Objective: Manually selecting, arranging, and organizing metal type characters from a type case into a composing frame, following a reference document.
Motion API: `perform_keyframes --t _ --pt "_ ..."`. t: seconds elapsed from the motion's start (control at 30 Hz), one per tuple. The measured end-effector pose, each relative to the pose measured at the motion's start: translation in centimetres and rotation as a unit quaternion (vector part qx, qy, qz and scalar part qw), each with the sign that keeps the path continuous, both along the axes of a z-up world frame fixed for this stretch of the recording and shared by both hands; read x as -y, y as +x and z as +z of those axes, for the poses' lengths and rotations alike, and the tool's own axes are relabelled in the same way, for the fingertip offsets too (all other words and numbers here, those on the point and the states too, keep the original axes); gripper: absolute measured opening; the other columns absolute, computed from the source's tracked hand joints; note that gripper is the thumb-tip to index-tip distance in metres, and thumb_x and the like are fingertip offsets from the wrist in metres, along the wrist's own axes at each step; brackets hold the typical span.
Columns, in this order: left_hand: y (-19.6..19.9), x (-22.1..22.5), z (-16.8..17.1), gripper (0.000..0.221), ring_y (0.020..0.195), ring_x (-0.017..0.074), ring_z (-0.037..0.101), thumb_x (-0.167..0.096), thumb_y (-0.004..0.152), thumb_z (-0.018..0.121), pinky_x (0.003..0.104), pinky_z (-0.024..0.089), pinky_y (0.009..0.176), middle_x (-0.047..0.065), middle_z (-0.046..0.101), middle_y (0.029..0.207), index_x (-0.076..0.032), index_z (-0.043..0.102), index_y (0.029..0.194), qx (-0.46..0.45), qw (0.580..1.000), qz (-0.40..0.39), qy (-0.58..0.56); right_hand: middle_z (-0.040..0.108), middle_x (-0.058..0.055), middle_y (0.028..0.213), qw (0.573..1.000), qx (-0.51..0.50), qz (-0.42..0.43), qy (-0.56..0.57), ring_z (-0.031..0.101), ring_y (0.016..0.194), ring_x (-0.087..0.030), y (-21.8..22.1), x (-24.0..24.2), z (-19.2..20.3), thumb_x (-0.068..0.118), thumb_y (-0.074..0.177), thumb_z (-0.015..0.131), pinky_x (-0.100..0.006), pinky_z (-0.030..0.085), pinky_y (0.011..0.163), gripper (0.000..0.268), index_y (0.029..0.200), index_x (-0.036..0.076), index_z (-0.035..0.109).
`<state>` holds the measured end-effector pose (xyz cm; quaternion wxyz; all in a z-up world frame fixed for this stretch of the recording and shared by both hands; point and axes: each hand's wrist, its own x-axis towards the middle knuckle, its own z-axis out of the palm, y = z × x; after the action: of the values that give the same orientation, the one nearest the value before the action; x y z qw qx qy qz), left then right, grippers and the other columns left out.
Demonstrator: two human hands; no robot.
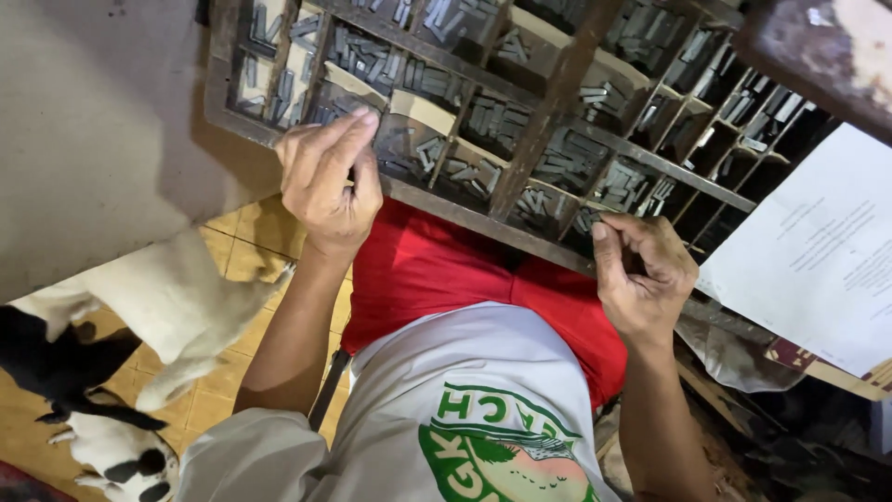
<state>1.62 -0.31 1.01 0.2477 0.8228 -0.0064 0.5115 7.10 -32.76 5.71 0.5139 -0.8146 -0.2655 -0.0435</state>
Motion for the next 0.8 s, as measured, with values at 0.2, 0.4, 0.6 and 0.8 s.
perform_keyframes --t 0.2,0.4,0.6,0.8 --pt "-0.2 0.0 -0.1 0.023 0.079 0.0226 0.069 0.011 0.09 0.072 0.034 0.05 0.08 0.009 0.078 0.101 -0.004 0.084 0.102 -0.018 1.0 -0.003 -0.007 0.05 -0.013 0.065 1.0 0.003 -0.011 0.011 0.047 0.047 -0.019 -0.2 0.0 -0.1 -0.017 0.093 0.076 -0.032 0.039 0.046 0.011 0.104 -0.013 0.076" --pt "-0.1 -0.1 -0.6 0.021 0.078 0.0218 0.069 0.009 0.091 0.072 0.033 0.049 0.079 0.008 0.078 0.1 -0.004 0.084 0.103 -0.006 1.0 -0.001 -0.002 0.051 -0.013 0.067 1.0 -0.005 0.004 -0.001 0.049 0.049 -0.019 -0.1 -0.2 0.1 -0.014 0.095 0.076 -0.032 0.039 0.047 0.011 0.105 -0.012 0.076" --pt "-0.2 0.0 -0.2 0.019 0.078 0.0223 0.069 0.009 0.091 0.072 0.033 0.05 0.079 0.008 0.079 0.099 -0.004 0.084 0.101 -0.005 1.0 0.004 -0.007 0.05 -0.009 0.069 0.999 -0.023 0.019 -0.024 0.049 0.051 -0.015 -0.1 -0.7 0.7 -0.011 0.098 0.076 -0.03 0.039 0.048 0.008 0.106 -0.009 0.077" --pt "-0.3 0.0 0.3 0.021 0.08 0.0227 0.07 0.009 0.09 0.072 0.034 0.051 0.081 0.008 0.079 0.101 -0.005 0.083 0.101 -0.012 1.0 0.0 -0.015 0.051 -0.01 0.068 0.999 -0.017 0.017 -0.041 0.049 0.052 -0.017 -0.3 -0.8 0.7 -0.011 0.097 0.076 -0.032 0.041 0.051 0.009 0.106 -0.009 0.077"
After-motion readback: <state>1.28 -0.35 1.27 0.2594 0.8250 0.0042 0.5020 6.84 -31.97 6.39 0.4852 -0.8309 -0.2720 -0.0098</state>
